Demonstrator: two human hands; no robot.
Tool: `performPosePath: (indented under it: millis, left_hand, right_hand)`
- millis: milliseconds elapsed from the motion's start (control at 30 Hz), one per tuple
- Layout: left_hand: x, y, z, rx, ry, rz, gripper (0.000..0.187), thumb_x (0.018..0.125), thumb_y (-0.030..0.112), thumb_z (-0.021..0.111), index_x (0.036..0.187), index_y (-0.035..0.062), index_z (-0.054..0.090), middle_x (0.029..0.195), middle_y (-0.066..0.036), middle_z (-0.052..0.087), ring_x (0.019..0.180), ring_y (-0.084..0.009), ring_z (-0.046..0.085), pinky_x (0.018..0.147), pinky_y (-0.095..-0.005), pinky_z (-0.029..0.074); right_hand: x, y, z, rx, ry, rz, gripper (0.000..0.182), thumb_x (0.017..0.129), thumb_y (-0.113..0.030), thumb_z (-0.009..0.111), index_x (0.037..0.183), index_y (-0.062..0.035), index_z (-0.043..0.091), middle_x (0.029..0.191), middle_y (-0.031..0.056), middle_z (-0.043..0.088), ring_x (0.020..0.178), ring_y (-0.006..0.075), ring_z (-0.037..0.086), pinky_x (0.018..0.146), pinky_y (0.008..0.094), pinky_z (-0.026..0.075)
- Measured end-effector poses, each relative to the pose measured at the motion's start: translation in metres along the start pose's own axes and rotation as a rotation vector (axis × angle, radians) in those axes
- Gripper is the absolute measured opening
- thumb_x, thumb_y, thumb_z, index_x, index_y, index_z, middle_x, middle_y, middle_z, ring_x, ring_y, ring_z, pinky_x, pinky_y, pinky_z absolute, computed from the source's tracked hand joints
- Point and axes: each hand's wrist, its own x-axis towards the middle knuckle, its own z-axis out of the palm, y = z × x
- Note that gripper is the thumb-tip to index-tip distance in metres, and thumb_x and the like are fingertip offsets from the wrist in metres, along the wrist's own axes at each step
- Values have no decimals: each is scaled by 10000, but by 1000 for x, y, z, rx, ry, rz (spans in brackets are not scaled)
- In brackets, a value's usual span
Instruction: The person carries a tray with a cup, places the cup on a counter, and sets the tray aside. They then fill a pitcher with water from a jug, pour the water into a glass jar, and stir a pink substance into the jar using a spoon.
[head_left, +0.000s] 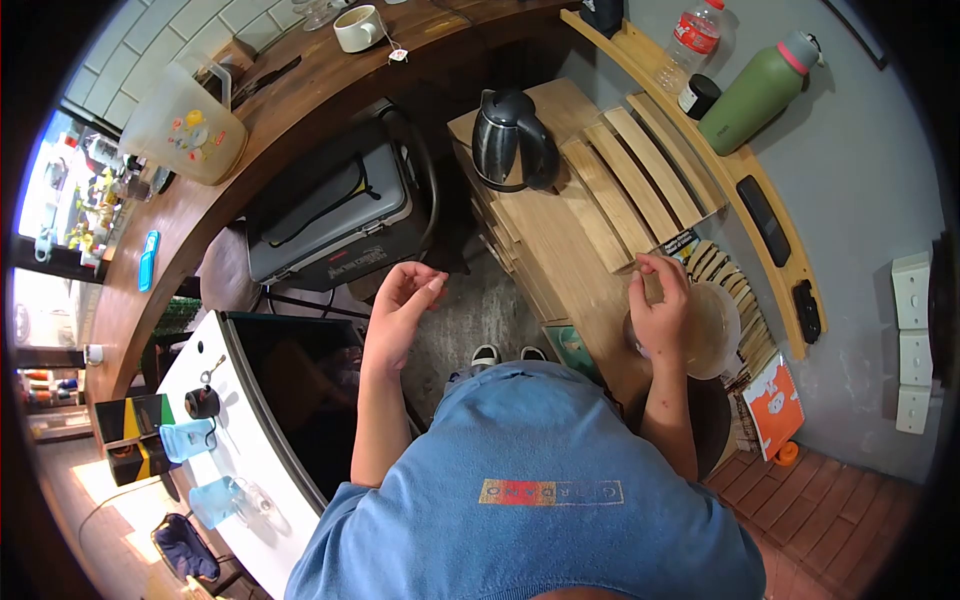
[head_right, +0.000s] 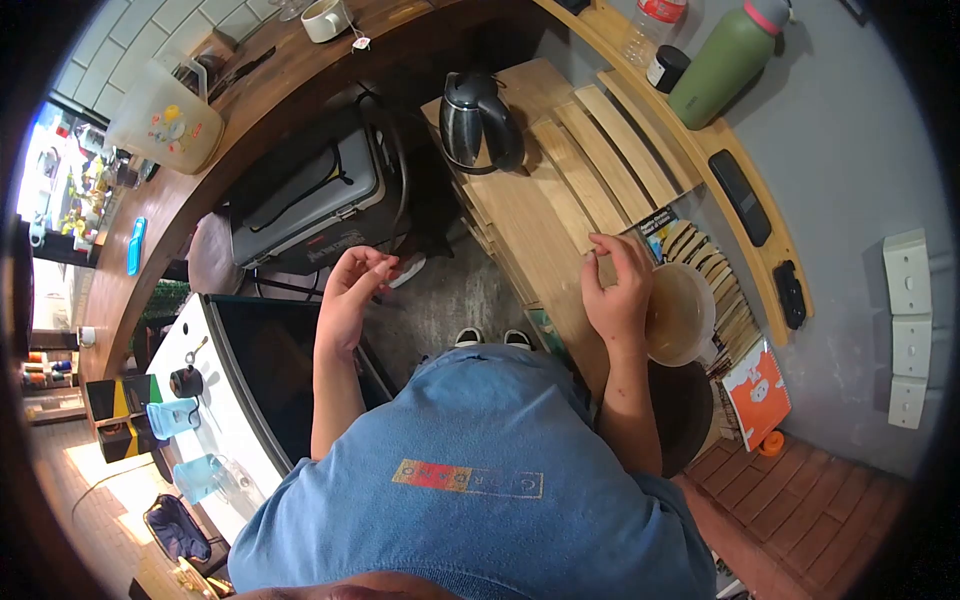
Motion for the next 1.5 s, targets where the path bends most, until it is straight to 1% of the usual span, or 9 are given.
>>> performPosePath:
  millis: [67,167,467,767,933,1133,1233,1433,1500]
  left_hand:
    - [-4,-5,-1,-53,21,45,89,887,125,624,918,77,555,1016,-42,638,914,-126,589,777,-268,436]
    - [-11,-8,-3,-69,61,12,85,877,91,616,860,87,533,1001,-42,624,925,-132,586,772,-266,433]
    - [-43,-14,7,-74,118,73,46,821,13,529,809,55,514,979,-63,594,867,-123,526,782,-264,419]
    - [-96,-22,-6,-110,346,42,65,823,29,529,775,57,495,972,-60,599,878,-120,541,756,-252,423]
    - [-123,-32,-51,-167,539,75,140,855,72,616,788,84,494,935,-61,614,865,-142,598,737,-254,448]
    - [-141,-27,-114,-179,571,112,122,848,66,620,795,80,511,940,-50,611,880,-151,604,747,-263,448]
    - [-154,-26,-157,-178,612,143,100,825,34,586,788,84,507,950,-50,606,893,-146,592,763,-262,441]
    - [-177,-33,-235,-265,622,170,94,785,-13,519,742,67,498,951,-58,593,863,-125,549,793,-245,424]
    - [-179,-34,-251,-277,637,163,138,801,-2,552,719,77,474,923,-53,588,857,-120,550,779,-234,416]
  right_hand:
    - [1,-1,2,17,-9,-9,230,731,25,622,951,-42,631,842,86,588,802,266,583,774,369,454]
    - [2,-2,4,103,-43,-17,256,714,55,584,951,-33,627,813,94,562,778,266,572,744,356,461]
    - [2,-7,22,254,-214,-64,261,686,70,574,922,-28,630,792,97,560,730,254,570,682,337,470]
    - [-6,-22,65,442,-423,-66,282,639,70,554,886,-30,645,766,84,540,666,199,532,627,314,461]
    - [-1,-67,96,506,-517,-121,224,680,47,581,880,-26,648,741,66,517,634,165,496,602,286,448]
    - [-6,-127,143,411,-574,-90,100,777,-10,633,875,-26,645,771,62,535,672,138,508,618,260,446]
    - [-10,-172,174,542,-488,-132,123,760,10,620,876,-23,644,786,57,553,695,141,530,643,250,453]
    - [-17,-240,222,563,-533,-280,208,701,58,566,879,-19,644,794,56,563,702,140,538,659,256,465]
    - [-22,-256,233,572,-552,-271,220,684,60,561,872,-18,647,785,56,561,695,139,534,650,255,463]
